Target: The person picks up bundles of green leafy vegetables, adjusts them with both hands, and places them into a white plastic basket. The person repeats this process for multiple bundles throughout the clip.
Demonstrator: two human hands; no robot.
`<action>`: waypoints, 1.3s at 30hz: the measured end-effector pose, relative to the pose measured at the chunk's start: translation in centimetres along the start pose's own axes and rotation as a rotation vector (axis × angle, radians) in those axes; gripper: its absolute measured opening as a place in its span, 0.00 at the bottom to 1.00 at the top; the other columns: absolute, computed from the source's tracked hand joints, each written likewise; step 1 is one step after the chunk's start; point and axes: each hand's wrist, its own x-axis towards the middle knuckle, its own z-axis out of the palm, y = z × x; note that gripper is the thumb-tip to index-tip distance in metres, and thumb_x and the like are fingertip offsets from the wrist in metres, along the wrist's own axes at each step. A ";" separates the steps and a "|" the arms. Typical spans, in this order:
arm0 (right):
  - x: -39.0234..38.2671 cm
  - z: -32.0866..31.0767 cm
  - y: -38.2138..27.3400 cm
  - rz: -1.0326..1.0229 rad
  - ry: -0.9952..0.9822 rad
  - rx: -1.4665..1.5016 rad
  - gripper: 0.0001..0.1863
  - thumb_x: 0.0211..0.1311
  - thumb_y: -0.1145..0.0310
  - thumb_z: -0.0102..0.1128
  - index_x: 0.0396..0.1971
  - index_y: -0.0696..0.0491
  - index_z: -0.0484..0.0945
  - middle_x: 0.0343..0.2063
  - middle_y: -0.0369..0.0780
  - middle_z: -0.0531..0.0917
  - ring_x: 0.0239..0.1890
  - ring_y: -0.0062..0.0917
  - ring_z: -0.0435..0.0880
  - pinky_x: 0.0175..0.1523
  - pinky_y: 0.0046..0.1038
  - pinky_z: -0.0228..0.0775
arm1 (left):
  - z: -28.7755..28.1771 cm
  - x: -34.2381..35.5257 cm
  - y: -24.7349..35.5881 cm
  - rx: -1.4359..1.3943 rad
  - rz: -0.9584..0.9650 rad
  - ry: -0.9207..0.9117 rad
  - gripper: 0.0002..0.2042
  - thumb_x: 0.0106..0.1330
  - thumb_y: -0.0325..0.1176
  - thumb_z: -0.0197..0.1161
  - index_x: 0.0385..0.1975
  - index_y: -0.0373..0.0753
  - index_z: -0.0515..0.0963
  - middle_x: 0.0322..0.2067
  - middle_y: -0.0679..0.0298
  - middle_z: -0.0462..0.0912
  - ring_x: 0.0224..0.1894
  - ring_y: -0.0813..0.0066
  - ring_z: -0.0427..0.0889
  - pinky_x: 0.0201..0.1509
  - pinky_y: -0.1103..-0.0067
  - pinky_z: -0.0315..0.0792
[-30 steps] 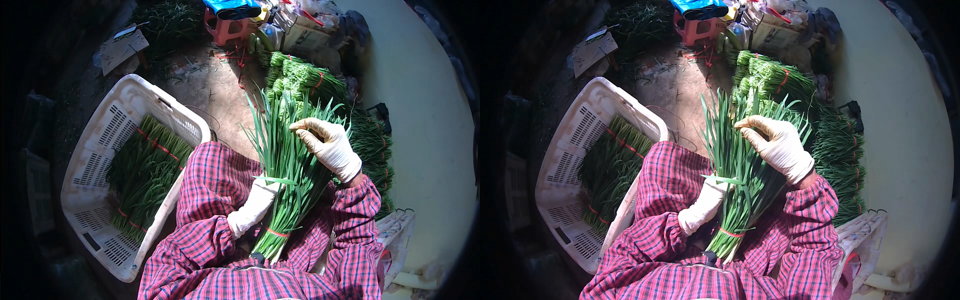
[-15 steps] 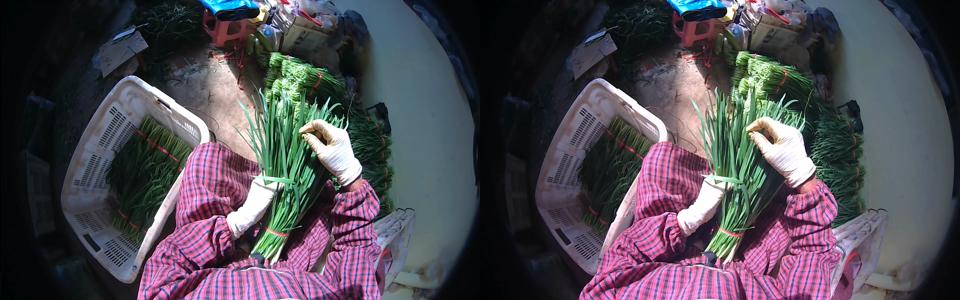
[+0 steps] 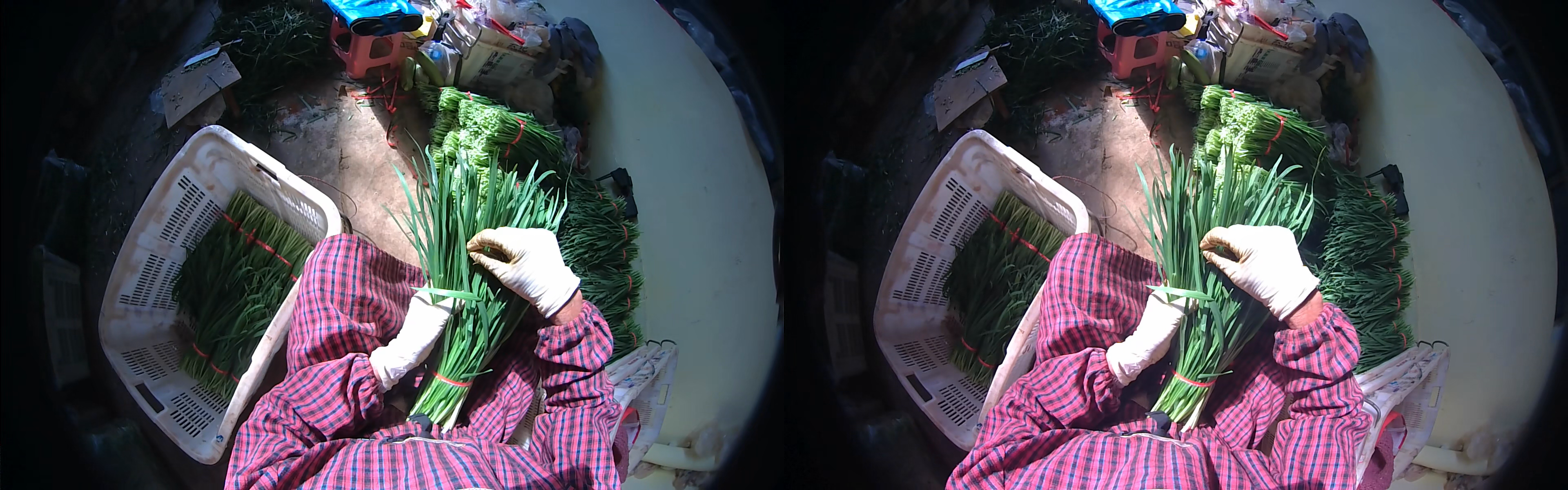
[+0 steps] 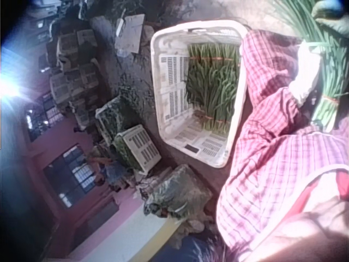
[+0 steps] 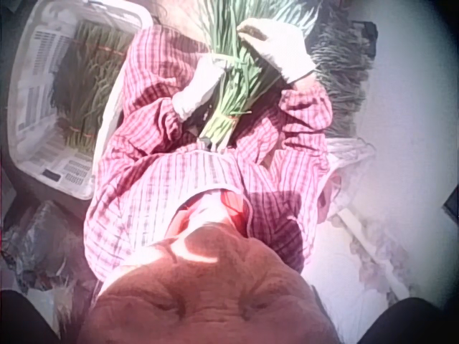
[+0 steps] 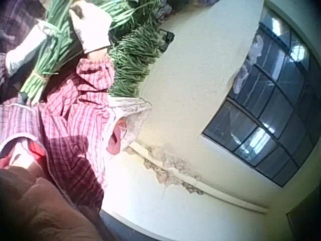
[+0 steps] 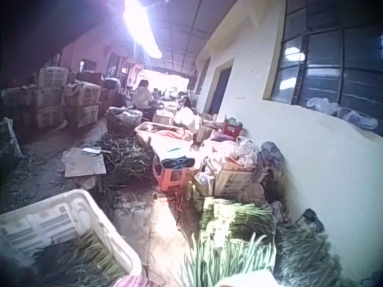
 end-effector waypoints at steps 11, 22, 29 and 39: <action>-0.5 -1.6 0.1 0.398 0.256 0.804 0.08 0.65 0.64 0.60 0.35 0.53 0.83 0.20 0.27 0.77 0.19 0.06 0.69 0.21 0.12 0.57 | -0.1 -0.1 0.0 0.045 0.018 0.015 0.07 0.63 0.33 0.63 0.30 0.36 0.80 0.24 0.72 0.77 0.26 0.86 0.70 0.30 0.82 0.66; 1.7 1.3 -0.3 0.271 0.073 0.178 0.13 0.55 0.56 0.64 0.29 0.51 0.82 0.18 0.38 0.80 0.23 0.28 0.80 0.32 0.28 0.71 | -0.6 0.3 -1.2 0.053 0.073 0.001 0.06 0.64 0.32 0.61 0.35 0.37 0.76 0.27 0.71 0.77 0.30 0.85 0.72 0.34 0.83 0.68; 1.7 -0.1 1.8 0.132 0.368 0.286 0.06 0.57 0.70 0.66 0.32 0.56 0.82 0.23 0.36 0.84 0.26 0.15 0.81 0.34 0.19 0.72 | -0.8 0.4 -1.2 0.028 0.053 -0.036 0.07 0.63 0.32 0.62 0.38 0.39 0.76 0.30 0.72 0.78 0.32 0.86 0.72 0.36 0.83 0.69; -3.9 1.9 1.3 0.238 0.738 0.471 0.06 0.61 0.74 0.63 0.37 0.55 0.81 0.36 0.36 0.82 0.38 0.17 0.78 0.45 0.19 0.72 | -0.7 0.5 -0.7 -0.067 0.008 -0.030 0.09 0.64 0.31 0.61 0.42 0.37 0.76 0.32 0.70 0.80 0.35 0.84 0.74 0.40 0.82 0.70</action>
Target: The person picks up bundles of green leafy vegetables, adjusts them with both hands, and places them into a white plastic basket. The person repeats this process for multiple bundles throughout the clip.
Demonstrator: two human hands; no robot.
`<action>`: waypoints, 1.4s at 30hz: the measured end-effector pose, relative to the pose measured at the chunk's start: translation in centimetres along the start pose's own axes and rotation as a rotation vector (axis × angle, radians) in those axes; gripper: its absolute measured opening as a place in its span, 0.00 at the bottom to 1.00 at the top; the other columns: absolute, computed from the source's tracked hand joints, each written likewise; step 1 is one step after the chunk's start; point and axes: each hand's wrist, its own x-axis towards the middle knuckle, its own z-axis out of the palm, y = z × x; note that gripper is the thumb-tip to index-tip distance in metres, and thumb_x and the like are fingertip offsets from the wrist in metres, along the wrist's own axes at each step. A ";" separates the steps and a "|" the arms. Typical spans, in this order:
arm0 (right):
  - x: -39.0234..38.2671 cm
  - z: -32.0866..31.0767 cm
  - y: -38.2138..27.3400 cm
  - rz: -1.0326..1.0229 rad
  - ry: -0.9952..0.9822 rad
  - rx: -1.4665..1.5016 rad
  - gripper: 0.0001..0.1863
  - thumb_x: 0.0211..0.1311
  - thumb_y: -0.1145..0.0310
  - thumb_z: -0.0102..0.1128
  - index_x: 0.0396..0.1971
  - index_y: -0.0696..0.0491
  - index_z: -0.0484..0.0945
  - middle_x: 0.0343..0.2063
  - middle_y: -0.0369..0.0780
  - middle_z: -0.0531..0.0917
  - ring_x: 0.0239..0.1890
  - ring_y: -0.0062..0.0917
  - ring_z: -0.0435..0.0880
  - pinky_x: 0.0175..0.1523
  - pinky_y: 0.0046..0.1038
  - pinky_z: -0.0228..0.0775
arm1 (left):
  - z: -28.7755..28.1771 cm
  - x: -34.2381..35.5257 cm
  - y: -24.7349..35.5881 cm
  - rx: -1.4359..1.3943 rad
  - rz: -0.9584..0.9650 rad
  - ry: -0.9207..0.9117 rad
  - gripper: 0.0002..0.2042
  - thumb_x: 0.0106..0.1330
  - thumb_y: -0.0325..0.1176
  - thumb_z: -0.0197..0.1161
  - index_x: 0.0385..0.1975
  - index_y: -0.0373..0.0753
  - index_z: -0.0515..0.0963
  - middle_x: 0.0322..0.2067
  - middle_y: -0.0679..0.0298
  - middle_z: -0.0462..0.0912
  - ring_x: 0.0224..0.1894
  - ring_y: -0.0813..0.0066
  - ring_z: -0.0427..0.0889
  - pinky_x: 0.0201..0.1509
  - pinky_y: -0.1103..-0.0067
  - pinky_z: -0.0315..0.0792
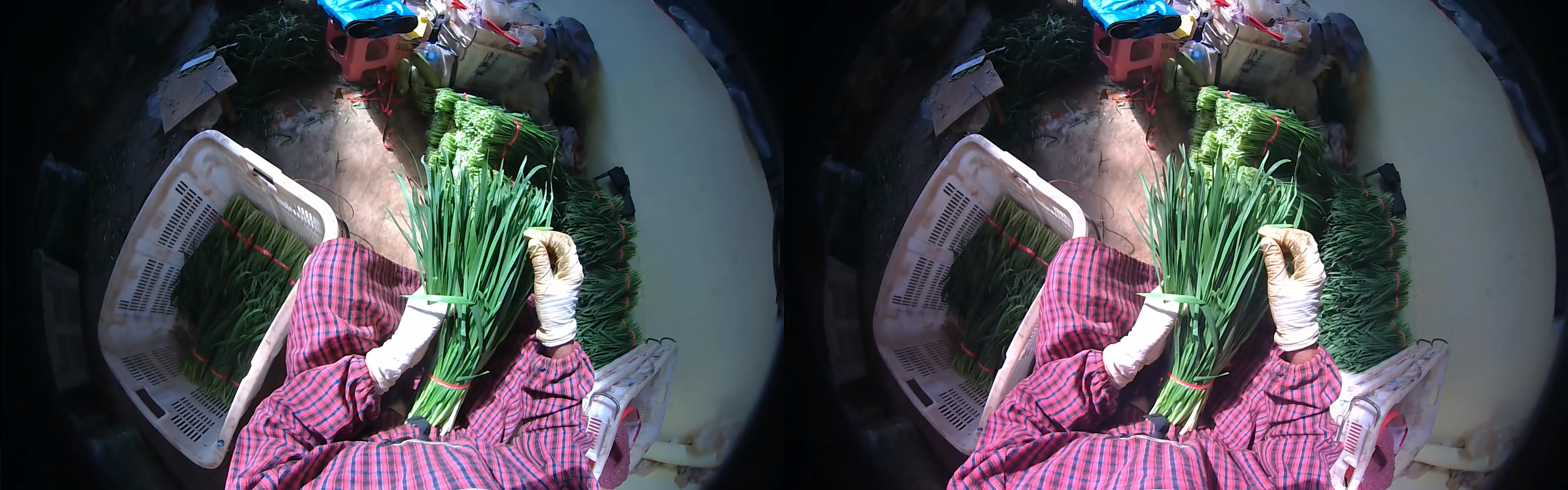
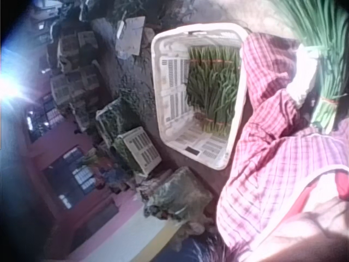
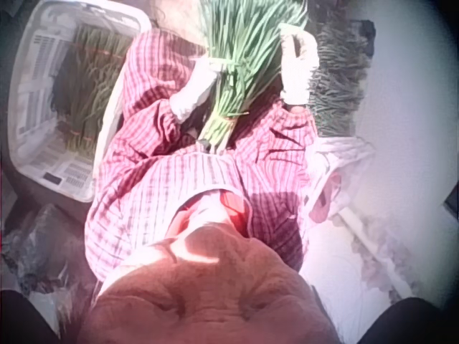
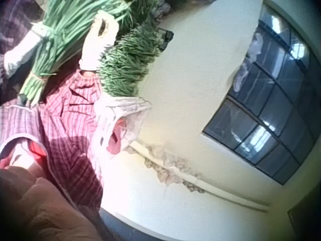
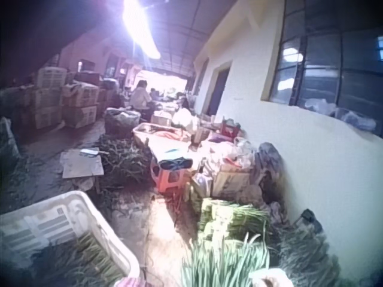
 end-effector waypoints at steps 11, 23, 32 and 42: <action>-0.8 1.6 0.2 -0.050 -0.393 -0.407 0.32 0.50 0.69 0.68 0.58 0.52 0.70 0.57 0.45 0.71 0.62 0.38 0.68 0.67 0.35 0.59 | 0.6 -0.2 1.1 -0.268 -0.171 -0.043 0.09 0.67 0.32 0.56 0.44 0.39 0.76 0.38 0.70 0.80 0.37 0.80 0.78 0.44 0.80 0.74; -2.0 0.7 -0.1 -0.212 -0.056 -0.456 0.32 0.46 0.73 0.69 0.57 0.47 0.73 0.61 0.40 0.68 0.62 0.36 0.67 0.66 0.34 0.61 | 0.3 0.2 0.2 -0.162 -0.161 -0.065 0.12 0.63 0.33 0.63 0.45 0.38 0.76 0.37 0.70 0.81 0.38 0.81 0.78 0.45 0.79 0.73; -0.9 1.3 -0.7 -0.169 -0.401 -0.559 0.25 0.47 0.64 0.70 0.49 0.51 0.77 0.50 0.42 0.78 0.55 0.35 0.75 0.61 0.35 0.63 | -0.4 0.0 -0.7 -0.232 -0.153 -0.058 0.12 0.65 0.32 0.55 0.46 0.37 0.75 0.40 0.66 0.81 0.41 0.77 0.79 0.48 0.77 0.74; -4.0 -1.9 3.0 0.173 0.236 -0.003 0.28 0.62 0.71 0.61 0.62 0.55 0.65 0.61 0.41 0.67 0.61 0.26 0.67 0.66 0.28 0.57 | -0.2 -0.2 0.0 -0.277 -0.159 -0.039 0.10 0.65 0.34 0.60 0.42 0.39 0.77 0.37 0.69 0.81 0.39 0.79 0.78 0.45 0.79 0.74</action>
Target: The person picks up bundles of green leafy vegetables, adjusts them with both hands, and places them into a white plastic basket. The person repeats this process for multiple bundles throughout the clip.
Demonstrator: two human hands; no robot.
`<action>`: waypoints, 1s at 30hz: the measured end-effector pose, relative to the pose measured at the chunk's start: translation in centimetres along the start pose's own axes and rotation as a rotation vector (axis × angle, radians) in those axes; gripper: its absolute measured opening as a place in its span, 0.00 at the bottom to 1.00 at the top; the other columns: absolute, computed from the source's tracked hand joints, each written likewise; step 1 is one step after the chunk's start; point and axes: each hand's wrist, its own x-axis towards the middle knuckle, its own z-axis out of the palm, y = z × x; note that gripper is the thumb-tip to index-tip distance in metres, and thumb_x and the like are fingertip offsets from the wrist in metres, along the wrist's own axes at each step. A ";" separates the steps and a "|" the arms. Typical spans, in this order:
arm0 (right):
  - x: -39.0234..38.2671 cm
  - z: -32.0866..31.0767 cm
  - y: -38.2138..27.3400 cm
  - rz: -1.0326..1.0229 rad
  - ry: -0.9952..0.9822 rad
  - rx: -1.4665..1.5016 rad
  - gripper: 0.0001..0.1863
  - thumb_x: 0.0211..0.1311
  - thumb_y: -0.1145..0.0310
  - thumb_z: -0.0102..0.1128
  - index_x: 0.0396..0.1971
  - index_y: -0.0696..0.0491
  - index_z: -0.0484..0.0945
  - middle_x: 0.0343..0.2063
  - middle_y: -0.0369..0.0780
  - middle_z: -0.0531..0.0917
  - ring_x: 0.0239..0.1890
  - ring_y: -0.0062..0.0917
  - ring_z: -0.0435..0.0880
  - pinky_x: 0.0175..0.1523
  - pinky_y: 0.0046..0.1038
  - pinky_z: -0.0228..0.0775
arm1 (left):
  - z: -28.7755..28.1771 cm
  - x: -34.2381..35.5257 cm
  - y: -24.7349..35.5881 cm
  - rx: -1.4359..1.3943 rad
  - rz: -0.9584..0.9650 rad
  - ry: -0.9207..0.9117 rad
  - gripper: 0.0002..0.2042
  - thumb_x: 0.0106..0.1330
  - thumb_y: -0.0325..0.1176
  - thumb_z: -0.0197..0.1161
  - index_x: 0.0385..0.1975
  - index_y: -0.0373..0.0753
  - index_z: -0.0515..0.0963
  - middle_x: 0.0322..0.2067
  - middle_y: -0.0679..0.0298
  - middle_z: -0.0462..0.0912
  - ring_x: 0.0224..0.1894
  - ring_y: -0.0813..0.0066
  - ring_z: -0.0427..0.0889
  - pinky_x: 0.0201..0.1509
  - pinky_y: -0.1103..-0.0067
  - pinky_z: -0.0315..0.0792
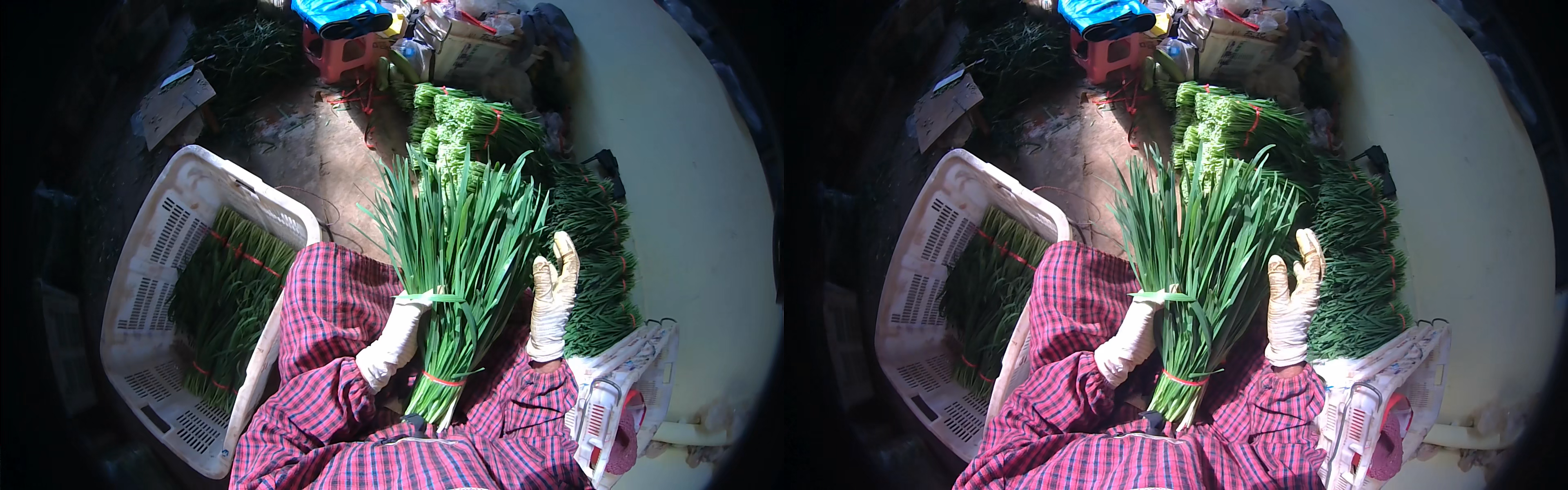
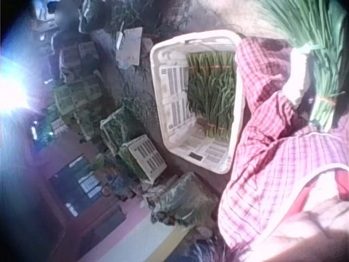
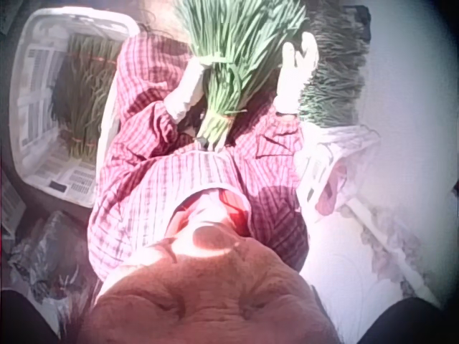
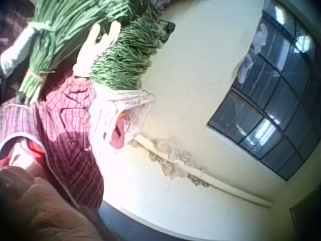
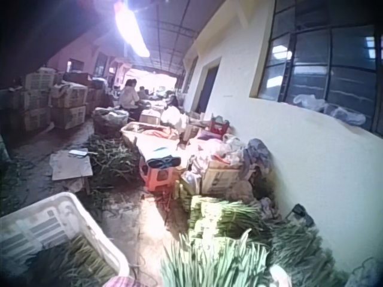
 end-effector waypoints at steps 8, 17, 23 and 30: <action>-5.2 3.5 2.6 0.415 -0.237 0.445 0.30 0.56 0.71 0.66 0.58 0.55 0.65 0.44 0.34 0.79 0.42 0.18 0.77 0.51 0.23 0.70 | 1.0 -0.3 0.9 0.166 0.039 0.006 0.12 0.62 0.30 0.63 0.44 0.38 0.75 0.34 0.68 0.81 0.36 0.82 0.78 0.41 0.81 0.73; -5.2 2.2 1.4 0.459 -0.114 0.506 0.23 0.54 0.77 0.64 0.51 0.54 0.72 0.39 0.31 0.79 0.38 0.16 0.76 0.46 0.20 0.70 | 0.6 0.0 0.5 0.093 0.008 0.138 0.12 0.62 0.31 0.59 0.44 0.36 0.75 0.36 0.66 0.80 0.38 0.76 0.79 0.45 0.77 0.74; -5.2 2.6 1.1 0.446 -0.120 0.652 0.25 0.55 0.73 0.66 0.54 0.54 0.72 0.45 0.33 0.79 0.43 0.18 0.77 0.52 0.23 0.68 | -0.1 0.2 0.2 0.085 -0.073 0.051 0.14 0.62 0.35 0.61 0.47 0.40 0.73 0.39 0.67 0.79 0.41 0.76 0.78 0.47 0.77 0.74; -5.5 2.7 0.1 0.375 -0.087 0.589 0.23 0.55 0.75 0.64 0.53 0.54 0.72 0.43 0.32 0.80 0.41 0.18 0.78 0.50 0.23 0.69 | 0.5 0.6 0.2 0.112 -0.081 -0.058 0.14 0.63 0.37 0.65 0.45 0.40 0.76 0.34 0.72 0.79 0.33 0.82 0.77 0.39 0.82 0.74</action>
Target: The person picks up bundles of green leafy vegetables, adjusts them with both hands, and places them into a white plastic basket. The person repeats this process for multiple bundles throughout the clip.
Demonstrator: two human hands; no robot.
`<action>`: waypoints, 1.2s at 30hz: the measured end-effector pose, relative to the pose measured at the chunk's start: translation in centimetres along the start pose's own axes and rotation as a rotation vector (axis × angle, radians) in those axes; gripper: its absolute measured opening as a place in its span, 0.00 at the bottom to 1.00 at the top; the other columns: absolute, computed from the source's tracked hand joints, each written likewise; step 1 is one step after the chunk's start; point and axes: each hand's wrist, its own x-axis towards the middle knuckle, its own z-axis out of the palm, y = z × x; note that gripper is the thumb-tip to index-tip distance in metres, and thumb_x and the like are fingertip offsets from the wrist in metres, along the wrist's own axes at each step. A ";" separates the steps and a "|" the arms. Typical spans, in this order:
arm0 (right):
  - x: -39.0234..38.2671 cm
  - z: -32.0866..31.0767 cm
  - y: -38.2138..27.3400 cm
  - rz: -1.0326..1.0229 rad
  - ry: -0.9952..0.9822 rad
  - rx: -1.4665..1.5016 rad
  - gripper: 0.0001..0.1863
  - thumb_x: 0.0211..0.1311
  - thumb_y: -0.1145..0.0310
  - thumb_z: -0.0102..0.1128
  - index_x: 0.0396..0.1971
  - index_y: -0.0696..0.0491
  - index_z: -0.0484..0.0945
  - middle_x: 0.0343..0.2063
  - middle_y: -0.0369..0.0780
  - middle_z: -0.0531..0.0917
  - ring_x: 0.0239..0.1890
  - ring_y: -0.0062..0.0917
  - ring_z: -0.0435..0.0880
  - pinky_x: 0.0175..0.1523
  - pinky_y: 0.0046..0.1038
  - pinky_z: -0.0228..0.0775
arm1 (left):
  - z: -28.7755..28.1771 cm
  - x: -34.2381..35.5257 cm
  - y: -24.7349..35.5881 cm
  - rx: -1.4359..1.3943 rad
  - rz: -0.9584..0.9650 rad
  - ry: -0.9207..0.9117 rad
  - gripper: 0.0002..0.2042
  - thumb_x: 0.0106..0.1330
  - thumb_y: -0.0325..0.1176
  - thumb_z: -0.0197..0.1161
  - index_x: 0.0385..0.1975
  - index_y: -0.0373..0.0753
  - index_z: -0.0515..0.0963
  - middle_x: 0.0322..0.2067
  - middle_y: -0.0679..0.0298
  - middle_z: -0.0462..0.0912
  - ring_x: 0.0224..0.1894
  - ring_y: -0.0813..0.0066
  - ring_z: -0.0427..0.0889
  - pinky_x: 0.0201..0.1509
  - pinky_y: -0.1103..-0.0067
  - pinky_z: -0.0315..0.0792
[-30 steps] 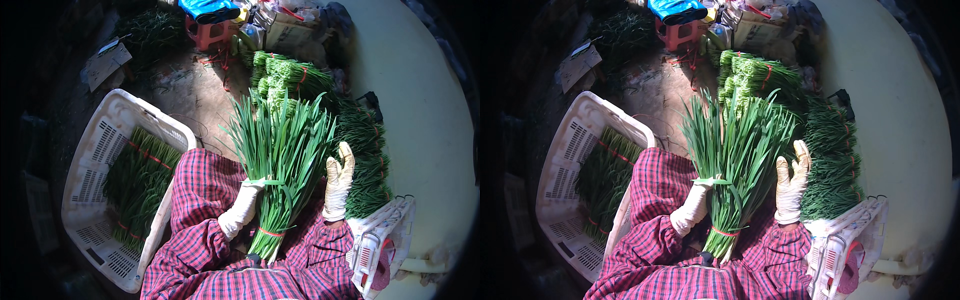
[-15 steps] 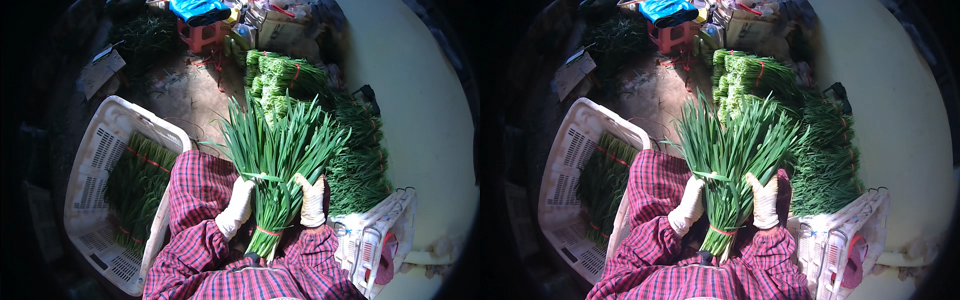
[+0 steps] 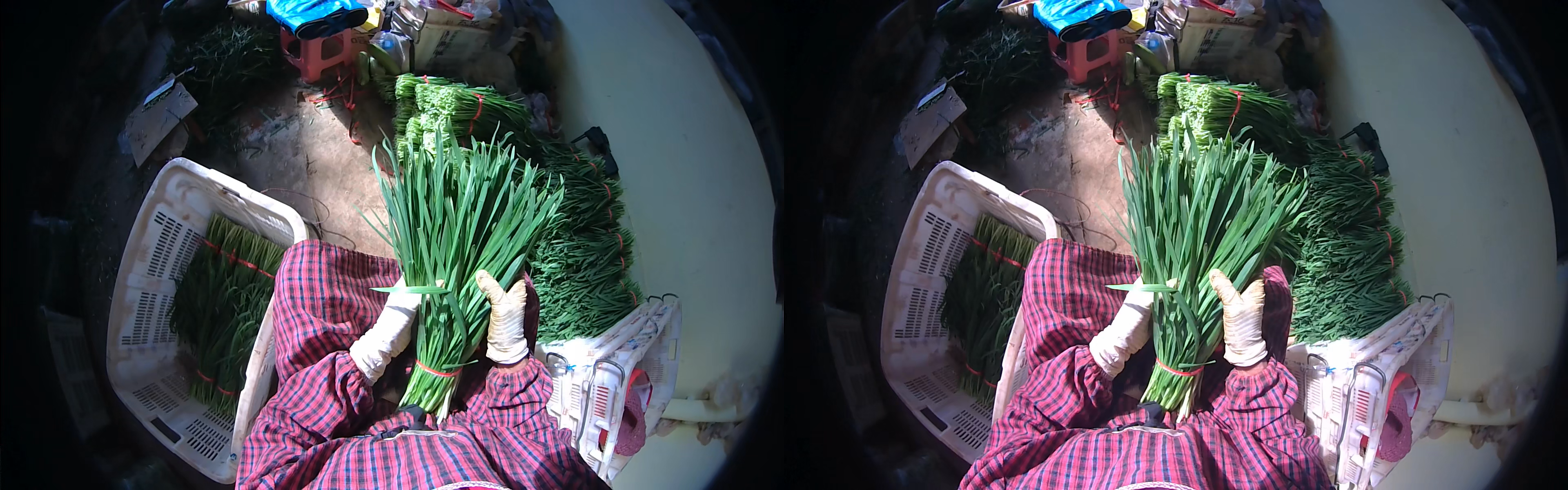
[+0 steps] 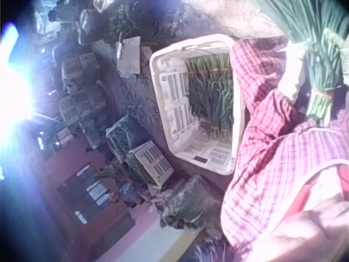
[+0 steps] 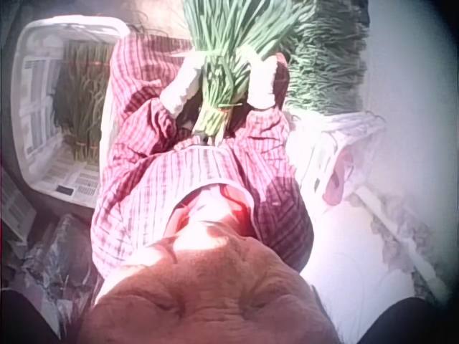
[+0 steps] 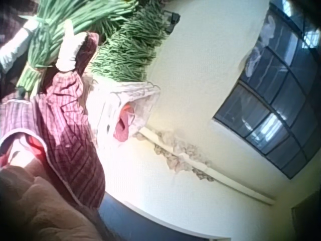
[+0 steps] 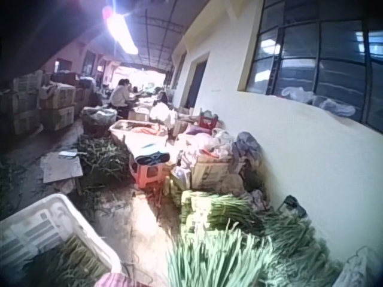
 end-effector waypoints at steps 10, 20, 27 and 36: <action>0.0 -1.7 0.8 0.156 0.048 0.080 0.24 0.54 0.75 0.65 0.53 0.54 0.72 0.39 0.32 0.80 0.37 0.17 0.78 0.45 0.22 0.72 | 0.5 -0.4 0.3 0.034 0.029 0.076 0.07 0.61 0.32 0.64 0.34 0.37 0.81 0.28 0.71 0.81 0.31 0.83 0.76 0.38 0.81 0.71; -0.8 -2.4 -0.6 -0.362 0.173 -0.348 0.31 0.66 0.68 0.58 0.67 0.53 0.59 0.64 0.40 0.64 0.63 0.26 0.64 0.67 0.27 0.54 | -0.6 0.1 -0.6 0.008 0.012 0.100 0.10 0.64 0.37 0.63 0.36 0.37 0.80 0.30 0.70 0.82 0.30 0.81 0.79 0.36 0.80 0.74; -1.7 -0.6 -3.7 -0.610 -0.232 -0.725 0.14 0.55 0.73 0.66 0.43 0.54 0.81 0.42 0.41 0.83 0.47 0.32 0.81 0.53 0.29 0.72 | -0.2 -0.4 -0.4 0.027 0.025 0.028 0.11 0.65 0.37 0.62 0.39 0.37 0.80 0.33 0.68 0.82 0.33 0.81 0.78 0.38 0.81 0.73; -2.0 -4.8 -1.0 -0.142 -0.059 -0.203 0.26 0.63 0.71 0.62 0.60 0.59 0.67 0.58 0.41 0.72 0.59 0.24 0.72 0.63 0.23 0.64 | 0.2 -0.3 0.0 0.013 0.087 0.170 0.10 0.64 0.37 0.62 0.41 0.41 0.75 0.32 0.72 0.78 0.34 0.82 0.75 0.41 0.80 0.71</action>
